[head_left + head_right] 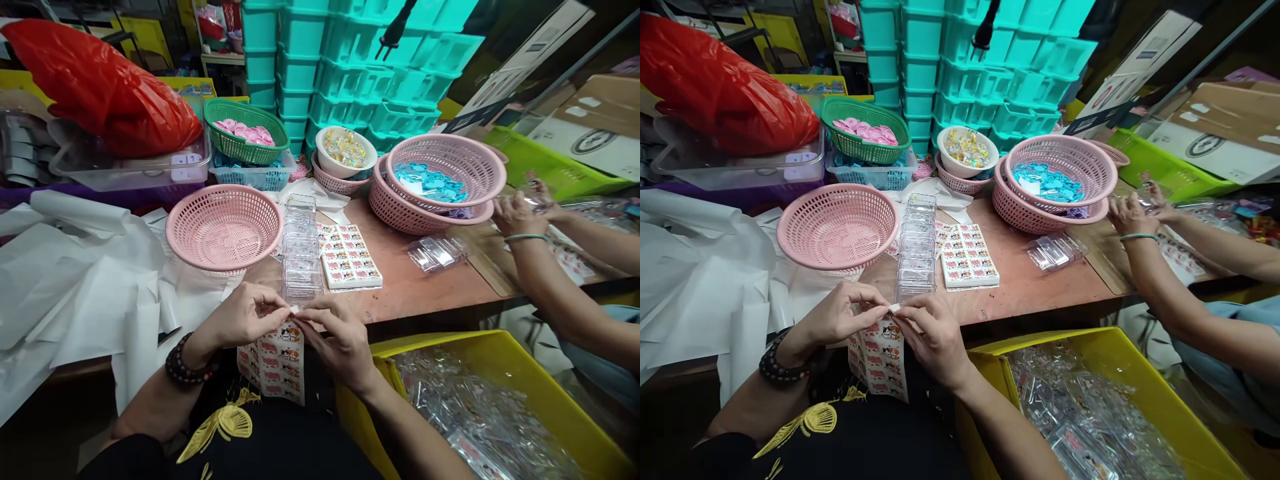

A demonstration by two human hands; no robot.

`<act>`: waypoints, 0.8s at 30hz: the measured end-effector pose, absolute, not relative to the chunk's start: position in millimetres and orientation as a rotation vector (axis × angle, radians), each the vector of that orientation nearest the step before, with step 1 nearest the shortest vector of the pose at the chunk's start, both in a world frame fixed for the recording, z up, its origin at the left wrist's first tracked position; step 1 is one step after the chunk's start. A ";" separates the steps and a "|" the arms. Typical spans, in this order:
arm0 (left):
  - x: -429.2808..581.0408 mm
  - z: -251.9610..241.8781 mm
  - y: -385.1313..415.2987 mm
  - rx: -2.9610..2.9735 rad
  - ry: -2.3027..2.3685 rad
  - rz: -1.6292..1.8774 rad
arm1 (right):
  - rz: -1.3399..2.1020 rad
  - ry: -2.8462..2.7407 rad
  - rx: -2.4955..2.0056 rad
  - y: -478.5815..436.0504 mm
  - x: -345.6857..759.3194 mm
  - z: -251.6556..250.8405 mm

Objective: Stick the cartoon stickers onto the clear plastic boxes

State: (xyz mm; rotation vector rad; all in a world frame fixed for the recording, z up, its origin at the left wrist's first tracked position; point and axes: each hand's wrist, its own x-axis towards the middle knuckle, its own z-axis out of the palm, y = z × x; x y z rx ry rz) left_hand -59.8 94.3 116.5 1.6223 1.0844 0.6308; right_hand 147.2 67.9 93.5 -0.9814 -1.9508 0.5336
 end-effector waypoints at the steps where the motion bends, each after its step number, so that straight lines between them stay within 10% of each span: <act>1: -61.1 117.0 95.2 1.593 1.076 0.606 | 0.361 -2.022 -0.929 67.1 146.9 92.2; 8: -61.4 109.6 101.7 1.527 1.132 0.430 | -0.245 -2.401 -0.461 63.3 151.4 83.1; 17: -89.9 82.5 97.9 1.601 1.478 1.037 | 0.678 -1.520 -1.095 43.1 182.0 98.8; 24: -88.2 67.7 93.8 2.169 1.255 0.749 | 1.623 -0.795 -1.498 89.7 169.2 64.7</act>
